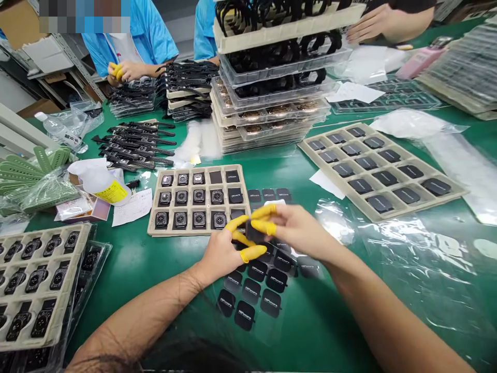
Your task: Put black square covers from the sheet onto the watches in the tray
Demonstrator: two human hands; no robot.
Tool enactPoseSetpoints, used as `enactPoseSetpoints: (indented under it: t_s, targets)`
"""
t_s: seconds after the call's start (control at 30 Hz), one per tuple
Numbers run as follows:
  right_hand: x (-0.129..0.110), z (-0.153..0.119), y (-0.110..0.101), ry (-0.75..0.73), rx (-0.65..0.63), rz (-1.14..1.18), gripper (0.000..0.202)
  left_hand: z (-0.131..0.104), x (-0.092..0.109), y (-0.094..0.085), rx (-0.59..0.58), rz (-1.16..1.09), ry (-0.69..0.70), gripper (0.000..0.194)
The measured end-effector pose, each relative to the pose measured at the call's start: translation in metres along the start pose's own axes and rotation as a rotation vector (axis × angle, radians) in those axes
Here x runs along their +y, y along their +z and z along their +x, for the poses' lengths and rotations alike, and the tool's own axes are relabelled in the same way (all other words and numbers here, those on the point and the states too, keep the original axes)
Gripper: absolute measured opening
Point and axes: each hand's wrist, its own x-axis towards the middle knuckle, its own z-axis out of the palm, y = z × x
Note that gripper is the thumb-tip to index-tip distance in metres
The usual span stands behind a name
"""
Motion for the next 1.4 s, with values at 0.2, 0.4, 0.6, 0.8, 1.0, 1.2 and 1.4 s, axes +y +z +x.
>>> enactPoseSetpoints:
  t_s: [0.2, 0.4, 0.6, 0.8, 1.0, 1.2, 1.4]
  targets:
    - [0.019, -0.028, 0.007, -0.020, 0.036, -0.136, 0.012, 0.000, 0.000, 0.000, -0.034, 0.018, -0.004, 0.060]
    - [0.020, -0.024, 0.008, -0.103, 0.055, -0.135, 0.009, 0.001, 0.000, 0.000, -0.014, 0.069, -0.004, 0.062]
    - [0.021, -0.027, 0.021, -0.057, 0.071, -0.184, 0.008, 0.002, 0.000, -0.001, 0.015, 0.146, 0.060, 0.057]
    - [0.015, -0.026, -0.025, -0.077, 0.135, 0.129, 0.016, 0.003, 0.000, 0.001, 0.075, 0.081, 0.019, 0.052]
    - [0.038, -0.022, -0.105, 0.117, 0.692, -0.584, 0.021, 0.003, -0.001, 0.001, 0.079, 0.013, -0.018, 0.053]
    - [0.047, 0.004, -0.055, -0.209, 0.616, -1.031, 0.028, 0.004, 0.003, 0.001, 0.099, -0.078, -0.069, 0.057]
    - [0.033, -0.003, -0.038, -0.399, 0.377, -0.748, 0.016, 0.005, -0.003, 0.002, 0.087, -0.084, -0.053, 0.059]
